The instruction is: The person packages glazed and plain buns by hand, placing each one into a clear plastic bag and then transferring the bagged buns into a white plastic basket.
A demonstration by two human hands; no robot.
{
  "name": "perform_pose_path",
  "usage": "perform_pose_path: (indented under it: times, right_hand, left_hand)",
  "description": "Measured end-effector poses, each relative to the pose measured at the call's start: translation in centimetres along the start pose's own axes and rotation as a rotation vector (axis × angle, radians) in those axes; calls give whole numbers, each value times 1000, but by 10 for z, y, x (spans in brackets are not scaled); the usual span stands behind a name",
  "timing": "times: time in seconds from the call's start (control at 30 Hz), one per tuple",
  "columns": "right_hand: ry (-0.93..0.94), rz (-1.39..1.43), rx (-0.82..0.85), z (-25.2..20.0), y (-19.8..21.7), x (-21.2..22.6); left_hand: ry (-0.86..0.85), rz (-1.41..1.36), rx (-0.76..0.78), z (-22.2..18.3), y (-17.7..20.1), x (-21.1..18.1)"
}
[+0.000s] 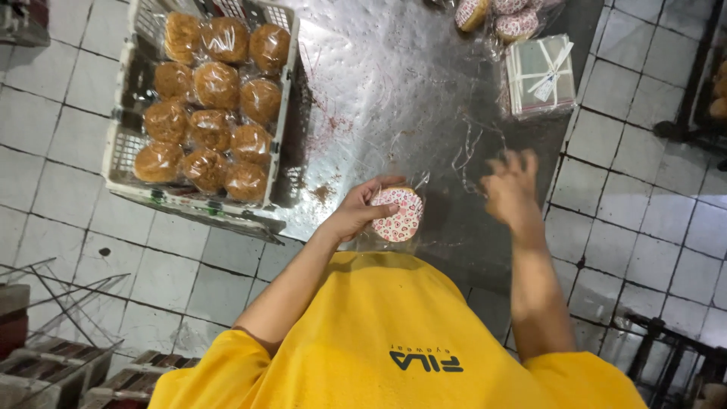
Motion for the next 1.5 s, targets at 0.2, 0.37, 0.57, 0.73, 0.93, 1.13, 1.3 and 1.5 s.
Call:
perform_pose_path:
  times: [0.2, 0.37, 0.57, 0.73, 0.93, 1.13, 1.3, 1.5]
  right_hand:
    - [92, 1263, -211, -38, -41, 72]
    - [175, 1238, 87, -43, -30, 150]
    - [269, 2170, 463, -12, -51, 139]
    - [397, 2284, 590, -27, -57, 143]
    - [328, 2240, 183, -21, -36, 129]
    - [-59, 2128, 40, 70, -120, 93]
    - [-190, 1675, -94, 143, -221, 84]
    - [-441, 1732, 278, 127, -314, 104]
  left_hand:
    - [-115, 338, -133, 7, 27, -9]
    - [-164, 251, -6, 8, -13, -47]
    - [-62, 458, 88, 32, 8, -77]
    - [-94, -28, -63, 50, 15, -52]
    - [-90, -23, -291, 48, 2, -64]
    - [-82, 367, -408, 71, 49, -19]
    - [10, 915, -423, 80, 145, 81]
    - [613, 1007, -602, 31, 259, 226]
Point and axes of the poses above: each hand's wrist, its own z-axis towards the middle knuckle, its own y-axis out of the back of the hand, x = y × z, the point moved 4 cm from there along z, towards the middle knuckle, and after that the axes turned 14 degrees about -y, right-handed, at the moved point
